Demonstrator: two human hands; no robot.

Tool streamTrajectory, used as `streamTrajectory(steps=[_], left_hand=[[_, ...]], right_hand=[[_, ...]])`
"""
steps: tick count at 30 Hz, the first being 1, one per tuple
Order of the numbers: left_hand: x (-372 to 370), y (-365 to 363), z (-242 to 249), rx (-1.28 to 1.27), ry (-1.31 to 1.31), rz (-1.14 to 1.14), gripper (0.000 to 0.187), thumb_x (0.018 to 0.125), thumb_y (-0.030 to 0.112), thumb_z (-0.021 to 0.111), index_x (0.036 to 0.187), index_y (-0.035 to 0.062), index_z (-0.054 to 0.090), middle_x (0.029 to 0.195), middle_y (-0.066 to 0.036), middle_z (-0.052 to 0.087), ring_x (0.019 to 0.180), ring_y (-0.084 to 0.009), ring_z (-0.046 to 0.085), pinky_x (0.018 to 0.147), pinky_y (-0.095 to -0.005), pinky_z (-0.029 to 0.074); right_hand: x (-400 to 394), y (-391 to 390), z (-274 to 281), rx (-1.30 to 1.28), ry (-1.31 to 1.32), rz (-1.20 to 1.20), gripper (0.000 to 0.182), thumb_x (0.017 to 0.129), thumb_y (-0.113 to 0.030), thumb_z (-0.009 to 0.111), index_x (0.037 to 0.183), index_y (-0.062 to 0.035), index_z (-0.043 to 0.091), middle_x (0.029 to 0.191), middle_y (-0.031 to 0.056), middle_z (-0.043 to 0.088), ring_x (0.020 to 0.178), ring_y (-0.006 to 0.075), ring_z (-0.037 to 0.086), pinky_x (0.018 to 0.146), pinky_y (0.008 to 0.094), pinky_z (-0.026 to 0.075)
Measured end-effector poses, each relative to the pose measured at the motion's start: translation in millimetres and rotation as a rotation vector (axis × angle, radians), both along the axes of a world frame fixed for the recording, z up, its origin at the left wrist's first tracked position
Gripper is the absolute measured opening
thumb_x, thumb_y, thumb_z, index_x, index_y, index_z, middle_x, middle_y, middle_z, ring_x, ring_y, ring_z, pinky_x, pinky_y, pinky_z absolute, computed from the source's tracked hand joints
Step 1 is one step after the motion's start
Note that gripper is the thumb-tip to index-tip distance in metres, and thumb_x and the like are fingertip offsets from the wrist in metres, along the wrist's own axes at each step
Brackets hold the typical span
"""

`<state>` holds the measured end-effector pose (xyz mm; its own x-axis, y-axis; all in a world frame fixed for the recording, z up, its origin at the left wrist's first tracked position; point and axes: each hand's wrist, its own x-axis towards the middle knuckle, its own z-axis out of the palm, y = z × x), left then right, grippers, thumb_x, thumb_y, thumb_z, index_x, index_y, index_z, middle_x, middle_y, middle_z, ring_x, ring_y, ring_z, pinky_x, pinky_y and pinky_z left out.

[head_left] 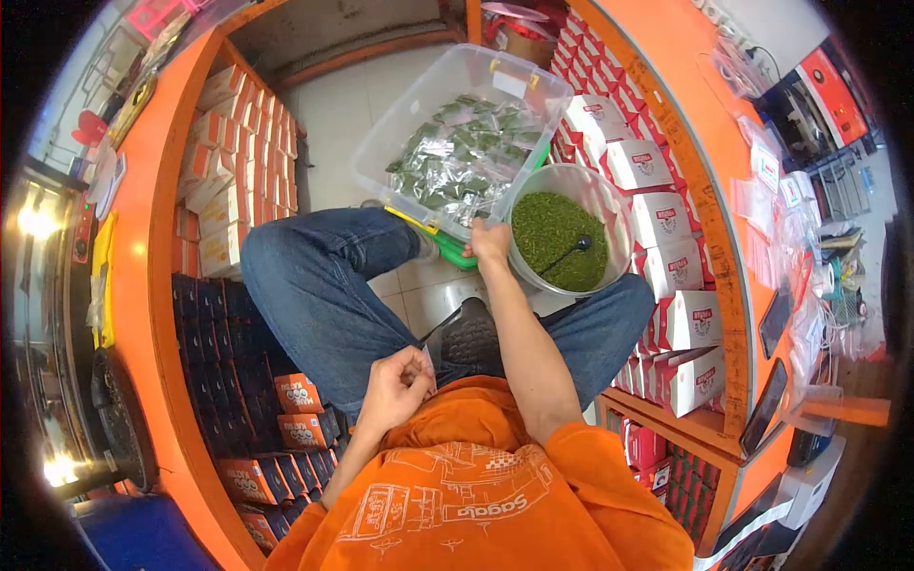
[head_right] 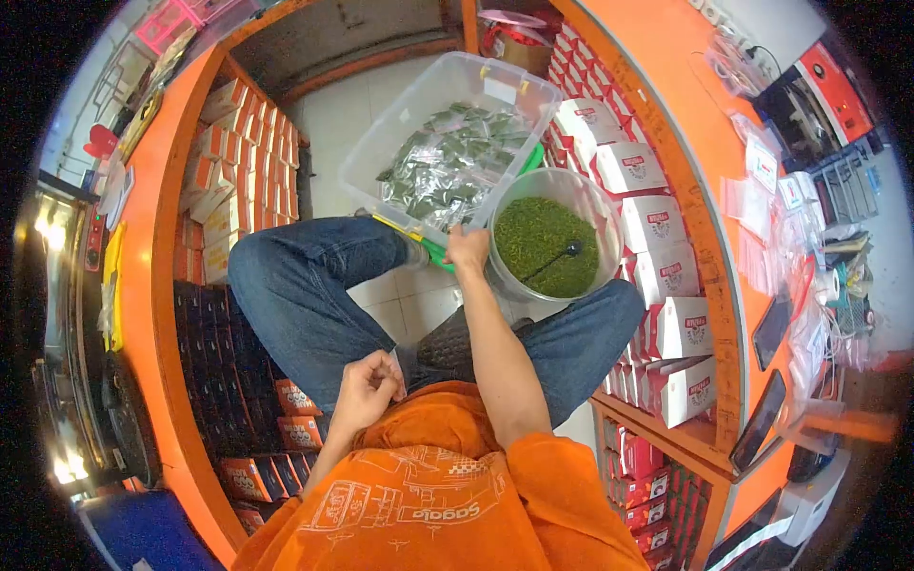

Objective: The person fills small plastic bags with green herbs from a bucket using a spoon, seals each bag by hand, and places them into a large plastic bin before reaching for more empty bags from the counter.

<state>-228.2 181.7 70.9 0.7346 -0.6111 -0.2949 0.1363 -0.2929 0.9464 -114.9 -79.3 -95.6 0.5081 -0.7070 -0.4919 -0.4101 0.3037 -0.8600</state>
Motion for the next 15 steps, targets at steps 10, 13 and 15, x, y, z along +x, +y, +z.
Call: streamTrajectory(steps=[10,13,15], left_hand=[[24.6,-11.5,-20.7,0.116,0.028,0.035,0.006,0.09,-0.007,0.055,0.086,-0.0037,0.057,0.073,-0.006,0.065,0.067,-0.0097,0.064,0.061,-0.0246,0.052],[22.9,-8.6,-27.8,0.05,0.009,0.029,0.005,0.09,-0.006,0.056,0.086,-0.0037,0.058,0.073,-0.007,0.066,0.068,-0.0098,0.065,0.062,-0.0254,0.053],[20.4,-8.7,-27.0,0.061,-0.01,0.029,0.005,0.09,-0.006,0.056,0.086,-0.0038,0.057,0.073,-0.007,0.066,0.069,-0.0102,0.065,0.062,-0.0257,0.053]], right_hand=[[26.2,-10.4,-7.0,0.09,0.075,0.102,0.048,0.097,-0.02,0.055,0.114,0.0218,0.041,0.079,0.0257,0.063,0.05,0.0281,0.065,0.04,0.0401,0.057],[41.2,-21.8,16.0,0.254,-0.053,0.043,0.028,0.097,-0.015,0.05,0.096,0.012,0.055,0.07,0.0158,0.058,0.047,0.0203,0.056,0.035,0.0378,0.054],[52.3,-26.0,36.2,0.213,-0.085,0.076,0.028,0.097,-0.016,0.05,0.096,0.0118,0.054,0.069,0.0153,0.058,0.047,0.0202,0.056,0.035,0.0382,0.054]])
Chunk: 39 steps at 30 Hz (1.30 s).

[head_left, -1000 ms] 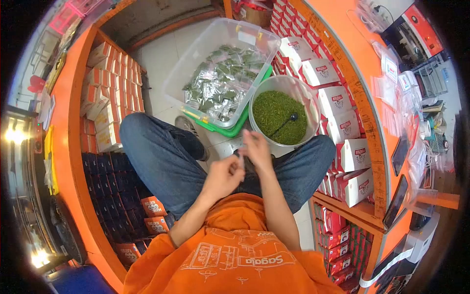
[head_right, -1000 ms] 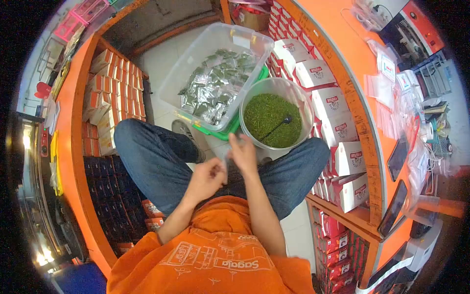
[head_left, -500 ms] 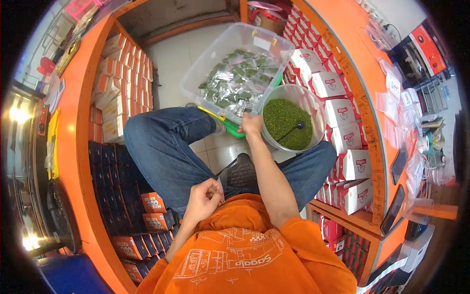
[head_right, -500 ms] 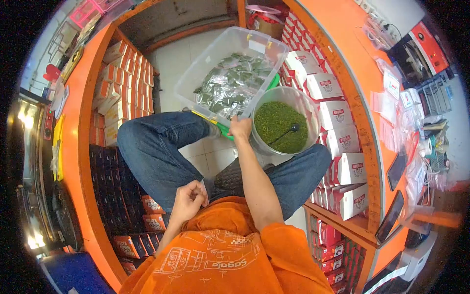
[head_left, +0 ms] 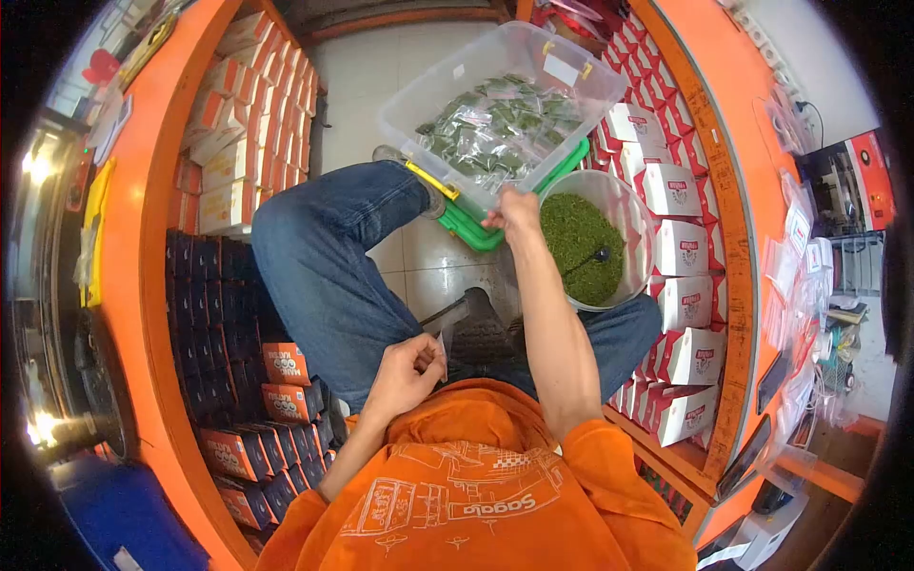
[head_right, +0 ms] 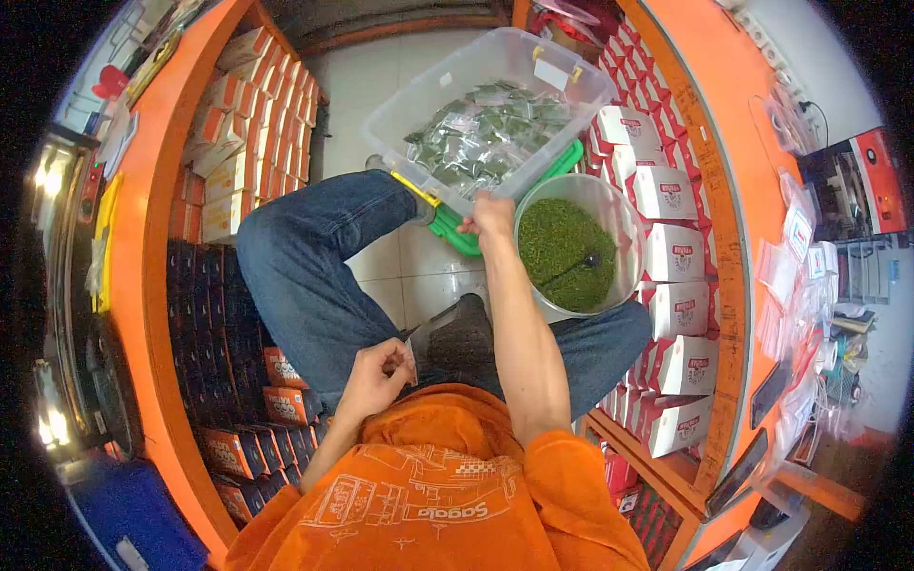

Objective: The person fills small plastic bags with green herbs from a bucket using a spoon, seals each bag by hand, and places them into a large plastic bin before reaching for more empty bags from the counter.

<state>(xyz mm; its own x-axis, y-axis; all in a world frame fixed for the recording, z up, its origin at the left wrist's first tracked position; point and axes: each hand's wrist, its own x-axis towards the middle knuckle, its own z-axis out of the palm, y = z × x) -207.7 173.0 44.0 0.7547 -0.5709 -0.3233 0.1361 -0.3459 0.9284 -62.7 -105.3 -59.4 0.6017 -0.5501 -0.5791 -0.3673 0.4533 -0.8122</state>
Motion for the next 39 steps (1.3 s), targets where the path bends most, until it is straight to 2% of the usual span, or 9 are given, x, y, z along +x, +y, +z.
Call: streamTrajectory(steps=[5,11,16,19,25,31,33,37,39], left_hand=[[-11.4,6.9,7.8,-0.017,-0.104,-0.031,0.004,0.09,-0.006,0.057,0.086,-0.0035,0.057,0.074,-0.008,0.066,0.069,-0.0116,0.067,0.062,-0.0261,0.054],[-25.9,7.0,15.7,-0.04,-0.216,-0.082,0.005,0.085,0.001,0.064,0.085,-0.0023,0.059,0.076,-0.009,0.067,0.067,-0.0139,0.066,0.063,-0.0282,0.053],[-36.0,1.0,27.2,-0.054,-0.282,-0.225,0.006,0.084,0.001,0.065,0.086,-0.0021,0.06,0.079,-0.011,0.066,0.069,-0.0161,0.066,0.066,-0.0293,0.053],[-38.2,-4.3,30.2,-0.107,-0.286,-0.193,0.006,0.084,0.001,0.065,0.086,-0.0026,0.06,0.079,-0.011,0.066,0.069,-0.0169,0.066,0.066,-0.0298,0.053],[-25.8,-15.1,39.3,-0.078,-0.159,-0.261,0.002,0.086,0.0,0.062,0.087,-0.0008,0.06,0.078,-0.008,0.068,0.073,-0.0158,0.069,0.068,-0.029,0.054],[48.5,-45.7,85.3,-0.094,-0.267,-0.31,0.007,0.084,-0.005,0.061,0.081,0.0012,0.06,0.075,-0.008,0.067,0.069,-0.0183,0.069,0.069,-0.0298,0.054],[84.3,-69.5,93.6,-0.096,-0.2,-0.221,0.006,0.083,-0.004,0.061,0.08,0.0016,0.06,0.075,-0.006,0.066,0.071,-0.0155,0.067,0.068,-0.03,0.053],[148.0,-129.6,110.8,-0.056,-0.506,-0.244,0.005,0.084,-0.002,0.065,0.082,-0.0007,0.061,0.074,-0.008,0.064,0.068,-0.014,0.064,0.066,-0.028,0.05],[165.5,-148.5,109.1,-0.034,-0.404,-0.168,0.005,0.086,-0.002,0.064,0.083,-0.0006,0.06,0.074,-0.005,0.064,0.071,-0.0107,0.063,0.068,-0.0263,0.049]], right_hand=[[16.8,-21.3,39.4,-0.139,-0.04,0.0,0.03,0.096,-0.019,0.052,0.095,0.0116,0.054,0.07,0.0154,0.058,0.046,0.0207,0.055,0.034,0.0393,0.052],[5.5,-42.9,48.7,-0.176,-0.057,-0.058,0.04,0.099,-0.023,0.053,0.095,0.0164,0.054,0.067,0.0203,0.06,0.043,0.0246,0.057,0.034,0.0422,0.055],[26.3,-55.5,64.7,-0.113,-0.071,-0.059,0.039,0.1,-0.024,0.051,0.1,0.0148,0.053,0.077,0.0225,0.062,0.047,0.0243,0.059,0.038,0.0424,0.057],[38.7,-61.6,75.4,-0.049,-0.119,-0.077,0.039,0.101,-0.026,0.051,0.102,0.0134,0.053,0.081,0.0218,0.061,0.048,0.0235,0.059,0.04,0.0429,0.058],[8.3,-34.2,44.8,0.155,-0.12,-0.038,0.031,0.101,-0.022,0.051,0.112,0.0066,0.049,0.077,0.0143,0.058,0.046,0.0204,0.055,0.037,0.0393,0.054],[2.8,-18.1,23.2,0.084,-0.135,-0.127,0.031,0.1,-0.022,0.051,0.101,0.0087,0.052,0.069,0.0135,0.058,0.045,0.0212,0.056,0.035,0.0399,0.052],[2.4,-18.5,4.7,0.133,-0.13,-0.09,0.049,0.098,-0.021,0.055,0.122,0.011,0.027,0.064,0.0146,0.055,0.04,0.0231,0.055,0.032,0.0405,0.05],[-14.0,-15.9,26.2,-0.017,-0.101,-0.074,0.05,0.097,-0.018,0.055,0.121,0.0127,0.024,0.062,0.0138,0.053,0.039,0.0237,0.054,0.032,0.0399,0.05],[-29.0,-11.2,28.8,0.069,-0.051,-0.049,0.05,0.097,-0.018,0.055,0.119,0.0135,0.024,0.061,0.0142,0.052,0.039,0.0236,0.054,0.031,0.0395,0.049]])
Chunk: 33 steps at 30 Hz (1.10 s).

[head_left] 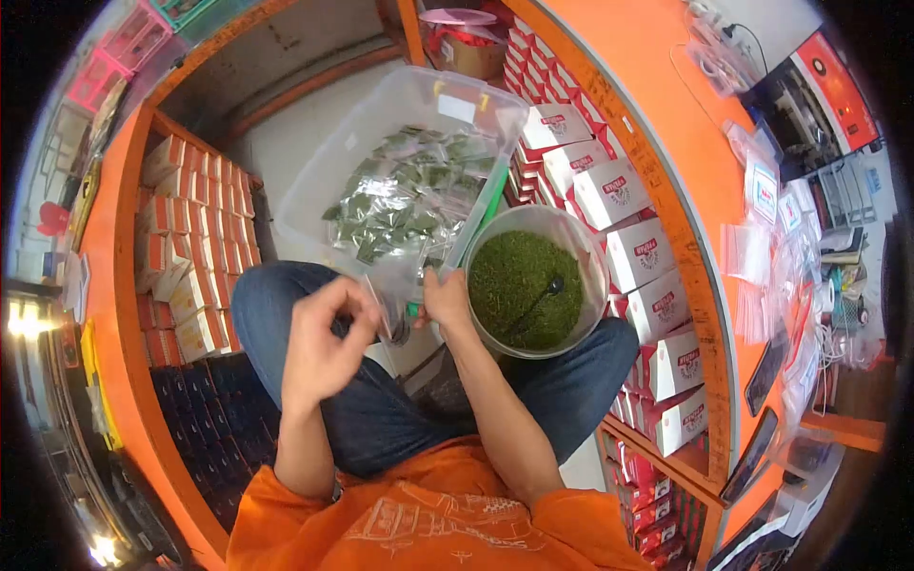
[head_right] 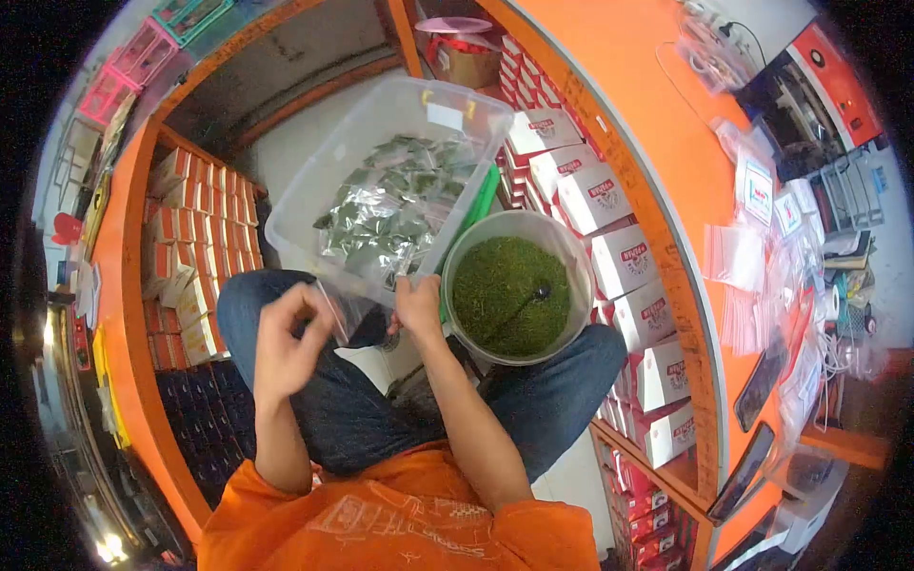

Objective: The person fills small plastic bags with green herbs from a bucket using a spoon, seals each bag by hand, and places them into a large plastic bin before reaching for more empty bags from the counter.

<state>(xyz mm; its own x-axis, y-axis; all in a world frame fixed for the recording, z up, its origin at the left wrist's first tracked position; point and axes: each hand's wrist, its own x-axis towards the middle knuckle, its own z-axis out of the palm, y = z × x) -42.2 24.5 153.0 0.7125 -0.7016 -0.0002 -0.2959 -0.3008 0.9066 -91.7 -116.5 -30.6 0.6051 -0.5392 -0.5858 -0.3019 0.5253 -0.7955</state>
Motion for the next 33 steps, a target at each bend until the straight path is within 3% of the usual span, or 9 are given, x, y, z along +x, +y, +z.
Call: streamTrajectory(steps=[4,8,12,15,18,20,23,26,33], left_hand=[[31.1,-11.5,-1.0,-0.261,0.238,0.043,0.003,0.095,0.001,0.06,0.093,0.003,0.059,0.085,0.001,0.064,0.079,-0.0065,0.058,0.073,-0.023,0.047],[42.6,-15.1,-13.4,-0.211,0.231,0.052,0.006,0.097,0.005,0.059,0.091,0.0029,0.059,0.083,0.001,0.063,0.077,-0.0064,0.057,0.072,-0.0233,0.047],[34.6,4.5,-43.2,-0.096,0.255,0.137,0.008,0.097,0.006,0.059,0.091,0.0028,0.059,0.082,0.001,0.062,0.072,-0.007,0.057,0.071,-0.0239,0.047],[24.1,0.7,-46.7,-0.139,0.317,0.161,0.007,0.098,0.006,0.059,0.092,0.0028,0.06,0.079,0.0,0.063,0.071,-0.0074,0.057,0.067,-0.0233,0.048],[16.5,-1.6,-58.7,-0.17,0.373,0.183,0.004,0.098,0.003,0.06,0.096,0.0008,0.062,0.079,-0.002,0.064,0.069,-0.008,0.059,0.063,-0.0235,0.051],[3.5,-0.3,-70.3,-0.145,0.549,0.195,0.005,0.097,0.0,0.061,0.101,-0.0017,0.063,0.081,-0.004,0.066,0.068,-0.0092,0.062,0.062,-0.0246,0.054],[-25.7,-15.0,-86.9,-0.039,0.55,0.076,0.008,0.094,0.002,0.067,0.1,-0.0023,0.068,0.085,-0.006,0.071,0.074,-0.0102,0.067,0.065,-0.0249,0.056],[-67.5,-44.5,-111.0,0.026,0.403,-0.098,0.01,0.091,0.005,0.07,0.096,-0.0028,0.072,0.084,-0.008,0.073,0.077,-0.0109,0.069,0.069,-0.0271,0.056],[-84.3,-62.5,-126.6,0.059,0.563,-0.266,0.013,0.092,0.007,0.07,0.1,-0.0038,0.072,0.087,-0.008,0.074,0.077,-0.0089,0.066,0.069,-0.0265,0.055]], right_hand=[[-19.9,-3.1,10.9,-0.035,-0.029,0.011,0.05,0.096,-0.017,0.055,0.118,0.0149,0.024,0.062,0.0165,0.054,0.039,0.0234,0.055,0.03,0.0389,0.047],[-27.5,2.7,10.7,-0.044,0.027,0.006,0.048,0.095,-0.016,0.054,0.117,0.0152,0.027,0.065,0.0174,0.055,0.039,0.0237,0.055,0.031,0.0387,0.047],[-28.3,7.1,5.2,-0.068,0.042,-0.016,0.037,0.098,-0.019,0.055,0.119,0.0042,0.036,0.071,0.0123,0.055,0.044,0.0204,0.057,0.034,0.0366,0.049],[-48.1,-2.7,9.3,-0.212,0.122,0.01,0.043,0.095,-0.022,0.057,0.117,0.0112,0.041,0.086,0.0258,0.063,0.052,0.0289,0.065,0.037,0.0377,0.051],[-84.2,-19.1,-5.1,-0.934,0.075,0.13,0.029,0.099,-0.026,0.058,0.107,0.0022,0.061,0.087,0.0239,0.069,0.065,0.0381,0.068,0.059,0.0456,0.055],[-118.2,-54.0,17.8,-0.975,0.399,0.214,0.023,0.1,-0.022,0.058,0.101,-0.0016,0.067,0.085,0.0224,0.068,0.072,0.0415,0.067,0.068,0.0465,0.054],[-151.6,-76.8,28.8,-0.872,0.405,0.245,0.021,0.097,-0.02,0.066,0.1,-0.0003,0.068,0.079,0.0151,0.07,0.068,0.0312,0.069,0.064,0.04,0.053],[-157.0,-25.4,67.2,-0.471,-0.076,0.197,0.025,0.091,-0.019,0.076,0.101,0.0025,0.07,0.076,0.0003,0.066,0.067,0.0054,0.058,0.061,0.0241,0.049],[-170.1,-11.9,56.2,-0.128,-0.089,-0.015,0.029,0.105,-0.015,0.053,0.096,0.0082,0.067,0.077,0.0083,0.069,0.068,0.0122,0.066,0.06,0.0282,0.052]])
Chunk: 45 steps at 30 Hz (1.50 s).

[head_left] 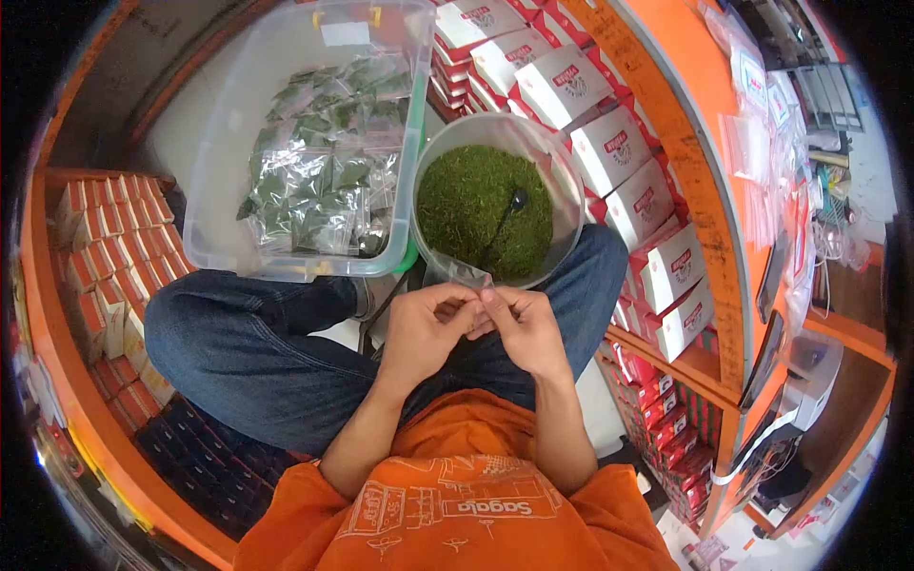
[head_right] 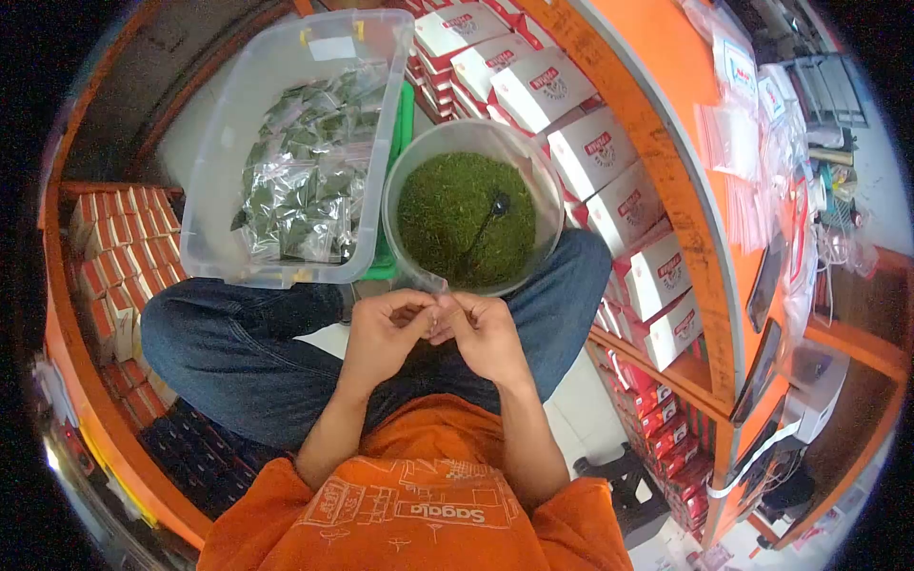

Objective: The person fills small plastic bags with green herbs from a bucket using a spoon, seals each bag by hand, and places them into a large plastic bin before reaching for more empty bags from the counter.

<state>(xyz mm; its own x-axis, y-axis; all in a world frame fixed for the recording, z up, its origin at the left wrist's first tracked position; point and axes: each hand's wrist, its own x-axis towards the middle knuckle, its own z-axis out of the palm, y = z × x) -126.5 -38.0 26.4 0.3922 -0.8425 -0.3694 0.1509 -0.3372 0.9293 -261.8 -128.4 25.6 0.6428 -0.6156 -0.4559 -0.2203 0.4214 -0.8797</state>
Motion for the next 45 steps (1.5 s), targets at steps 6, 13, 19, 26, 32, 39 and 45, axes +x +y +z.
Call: streamTrajectory(steps=[6,13,19,26,32,39,45], left_hand=[[-9.5,-1.0,-3.1,-0.018,-0.296,-0.026,0.009,0.089,0.003,0.069,0.095,-0.0037,0.067,0.079,-0.012,0.071,0.071,-0.0131,0.069,0.066,-0.0279,0.055],[0.1,1.6,-8.4,-0.01,-0.382,-0.043,0.027,0.084,-0.003,0.068,0.11,0.0005,0.061,0.092,-0.015,0.07,0.079,-0.0248,0.071,0.068,-0.0318,0.057],[11.8,-1.9,17.1,0.019,-0.637,-0.095,0.064,0.078,0.001,0.071,0.138,0.0048,0.049,0.133,-0.018,0.058,0.127,-0.0334,0.056,0.103,-0.0454,0.047],[19.2,2.1,-7.4,-0.291,-0.433,-0.44,0.064,0.076,0.017,0.081,0.134,0.0066,0.057,0.127,-0.012,0.064,0.128,-0.0341,0.054,0.117,-0.0512,0.03],[19.4,11.2,10.5,-0.129,-0.256,-0.285,0.076,0.073,0.019,0.085,0.14,0.0059,0.051,0.124,-0.011,0.065,0.122,-0.0327,0.057,0.111,-0.0428,0.038],[1.3,35.9,12.0,-0.165,-0.128,-0.52,0.08,0.071,0.019,0.086,0.141,0.0065,0.049,0.131,-0.01,0.062,0.123,-0.0312,0.05,0.107,-0.0407,0.04],[-32.6,51.6,-25.6,-0.09,-0.013,-0.747,0.066,0.077,0.027,0.084,0.133,0.0081,0.055,0.126,-0.011,0.063,0.119,-0.0312,0.053,0.102,-0.0403,0.045]], right_hand=[[0.1,9.3,10.7,-0.684,0.496,0.15,0.014,0.092,-0.011,0.063,0.083,-0.0001,0.063,0.072,0.0209,0.064,0.065,0.0387,0.066,0.06,0.0449,0.053],[1.7,13.9,0.8,-0.932,0.392,0.162,0.015,0.084,-0.011,0.07,0.078,-0.003,0.06,0.073,0.0183,0.065,0.066,0.0396,0.065,0.059,0.0466,0.052],[-21.8,-2.2,5.0,-0.874,0.396,0.184,0.02,0.083,-0.012,0.071,0.073,-0.001,0.058,0.063,0.0155,0.06,0.058,0.0311,0.063,0.053,0.04,0.049],[-23.1,-40.8,6.9,0.009,0.091,0.433,0.023,0.095,-0.016,0.063,0.077,-0.0021,0.064,0.061,0.0006,0.057,0.053,0.0058,0.051,0.049,0.0246,0.041],[6.7,-96.7,-76.1,-0.831,0.583,0.747,0.027,0.088,-0.008,0.06,0.113,-0.0116,0.069,0.093,0.0125,0.071,0.088,0.0312,0.069,0.077,0.0436,0.055],[24.6,-106.7,-105.3,-1.111,0.668,1.166,0.021,0.084,-0.011,0.061,0.098,-0.0135,0.075,0.108,0.0142,0.068,0.103,0.033,0.068,0.084,0.0471,0.055],[13.2,-110.7,-108.6,-1.14,0.62,1.136,0.024,0.084,-0.01,0.058,0.101,-0.0168,0.074,0.111,0.0114,0.061,0.107,0.0294,0.065,0.083,0.0461,0.055]])
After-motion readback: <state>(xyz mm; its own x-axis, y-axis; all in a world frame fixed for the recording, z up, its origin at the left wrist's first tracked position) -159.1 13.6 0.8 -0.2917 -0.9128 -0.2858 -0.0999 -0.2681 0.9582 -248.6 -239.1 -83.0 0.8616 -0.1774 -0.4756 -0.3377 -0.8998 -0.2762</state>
